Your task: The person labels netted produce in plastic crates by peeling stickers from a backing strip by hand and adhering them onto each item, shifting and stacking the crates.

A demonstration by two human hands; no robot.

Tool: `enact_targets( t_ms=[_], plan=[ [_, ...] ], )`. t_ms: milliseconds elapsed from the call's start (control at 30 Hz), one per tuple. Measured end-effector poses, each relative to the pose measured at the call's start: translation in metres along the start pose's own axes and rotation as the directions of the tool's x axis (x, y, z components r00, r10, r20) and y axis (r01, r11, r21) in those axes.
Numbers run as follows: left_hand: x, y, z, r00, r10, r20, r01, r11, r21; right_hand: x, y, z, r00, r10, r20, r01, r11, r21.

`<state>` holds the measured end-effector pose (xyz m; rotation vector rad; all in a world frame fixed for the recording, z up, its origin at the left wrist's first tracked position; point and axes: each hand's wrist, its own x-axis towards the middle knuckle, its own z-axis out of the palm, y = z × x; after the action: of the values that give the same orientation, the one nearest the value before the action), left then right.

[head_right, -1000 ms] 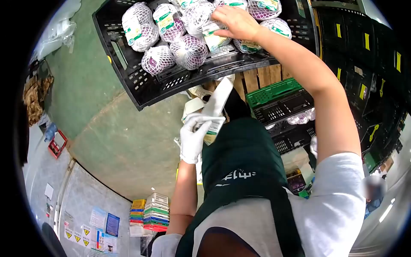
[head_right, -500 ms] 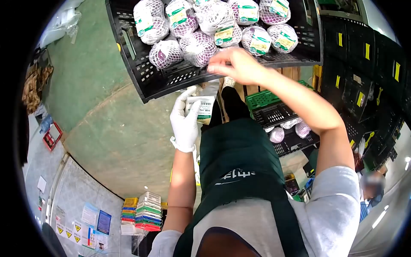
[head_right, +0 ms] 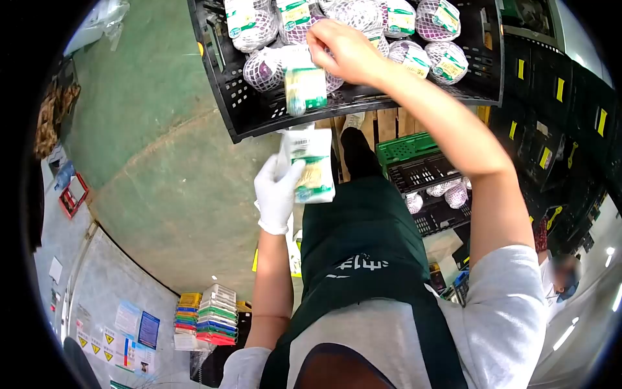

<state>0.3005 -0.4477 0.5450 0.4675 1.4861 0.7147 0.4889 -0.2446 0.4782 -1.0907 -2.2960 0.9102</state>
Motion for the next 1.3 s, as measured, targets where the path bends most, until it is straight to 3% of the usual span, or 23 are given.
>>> enact_targets(
  t_ms=[67,133,167,200,267,300,500,533,567,600,633,700,733,767,867,900,967,1000,1033,1067,1100,1200,1300],
  plan=[
    [-0.010,-0.017,-0.017,0.990,-0.136,-0.035,0.134,0.990,-0.049,0.003,0.046,0.036,0.983,-0.076,0.166,0.139,0.899,-0.415],
    [-0.013,-0.033,-0.030,0.983,0.160,-0.089,-0.145,0.977,0.156,0.002,0.042,0.049,0.962,0.039,0.269,0.158,0.726,-0.670],
    [-0.013,-0.036,-0.034,0.947,0.308,-0.091,-0.277,0.927,0.254,0.006,0.028,0.047,0.982,0.050,0.181,0.076,0.777,-0.625],
    [-0.014,-0.034,-0.037,0.956,0.284,-0.071,-0.263,0.940,0.215,0.010,0.011,0.040,0.983,0.069,0.168,0.039,0.821,-0.569],
    [-0.013,-0.026,-0.040,0.993,0.104,-0.063,-0.095,0.986,0.134,0.007,-0.001,0.038,0.974,0.072,0.214,0.034,0.890,-0.454],
    [-0.014,-0.022,-0.043,0.998,0.009,-0.055,-0.004,0.995,0.098,0.002,-0.001,0.045,0.923,0.184,0.338,-0.012,0.891,-0.453],
    [-0.004,0.006,-0.037,0.982,0.183,-0.039,-0.186,0.980,-0.066,-0.021,-0.002,0.049,0.914,0.289,0.285,-0.085,0.823,-0.561],
    [0.000,0.005,-0.039,0.976,0.215,-0.039,-0.217,0.974,-0.059,-0.019,-0.018,0.044,0.921,0.326,0.213,-0.217,0.883,-0.416],
    [0.004,0.005,-0.039,0.969,0.245,-0.039,-0.247,0.967,-0.054,-0.012,-0.042,0.031,0.899,0.339,0.275,-0.319,0.940,-0.117],
    [0.005,0.009,-0.038,0.978,0.201,-0.060,-0.209,0.962,-0.176,-0.013,-0.067,0.021,0.827,0.354,0.437,-0.484,0.844,0.231],
    [0.006,0.009,-0.039,0.979,0.195,-0.057,-0.202,0.955,-0.218,-0.015,-0.088,0.014,0.756,0.294,0.585,-0.624,0.595,0.507],
    [0.008,0.010,-0.044,0.981,0.185,-0.052,-0.192,0.936,-0.296,-0.018,-0.118,0.006,0.694,0.211,0.688,-0.653,0.586,0.480],
    [0.005,0.015,-0.044,0.990,0.136,-0.038,-0.139,0.900,-0.414,-0.016,-0.129,0.006,0.767,0.282,0.576,-0.582,0.682,0.442],
    [0.005,0.012,-0.049,0.989,0.133,-0.068,-0.148,0.915,-0.376,-0.009,-0.140,0.000,0.767,0.342,0.543,-0.612,0.645,0.458],
    [0.004,0.006,-0.060,0.987,0.111,-0.114,-0.137,0.959,-0.247,0.013,-0.133,0.005,0.881,0.357,0.309,-0.459,0.801,0.384],
    [0.001,0.000,-0.065,0.988,0.102,-0.115,-0.118,0.983,-0.139,0.024,-0.118,0.012,0.920,0.371,0.123,-0.391,0.866,0.313],
    [-0.010,-0.030,-0.081,0.988,0.091,-0.123,-0.082,0.994,0.079,0.047,-0.058,0.041,0.906,0.424,0.002,-0.389,0.830,0.401],
    [-0.016,-0.055,-0.097,0.985,0.085,-0.150,-0.051,0.975,0.217,0.054,-0.039,0.060,0.908,0.419,-0.032,-0.389,0.867,0.312],
    [-0.028,-0.046,-0.105,0.990,0.025,-0.140,0.008,0.973,0.229,0.057,-0.025,0.077,0.900,0.429,0.079,-0.434,0.897,0.078],
    [-0.034,-0.078,-0.129,0.989,-0.069,-0.128,0.107,0.940,0.325,0.049,-0.002,0.103,0.944,0.319,0.080,-0.297,0.931,-0.212],
    [-0.045,-0.062,-0.132,0.983,-0.009,-0.183,0.078,0.924,0.373,0.039,0.012,0.123,0.969,0.216,0.117,-0.135,0.866,-0.481],
    [-0.056,-0.051,-0.170,0.937,0.315,-0.149,-0.163,0.775,0.611,0.050,-0.021,0.104,0.975,0.222,-0.028,-0.212,0.877,-0.431],
    [-0.047,-0.017,-0.183,0.934,0.353,-0.051,-0.228,0.703,0.674,0.047,-0.026,0.129,0.969,0.157,0.191,-0.077,0.926,-0.371]
  ],
)
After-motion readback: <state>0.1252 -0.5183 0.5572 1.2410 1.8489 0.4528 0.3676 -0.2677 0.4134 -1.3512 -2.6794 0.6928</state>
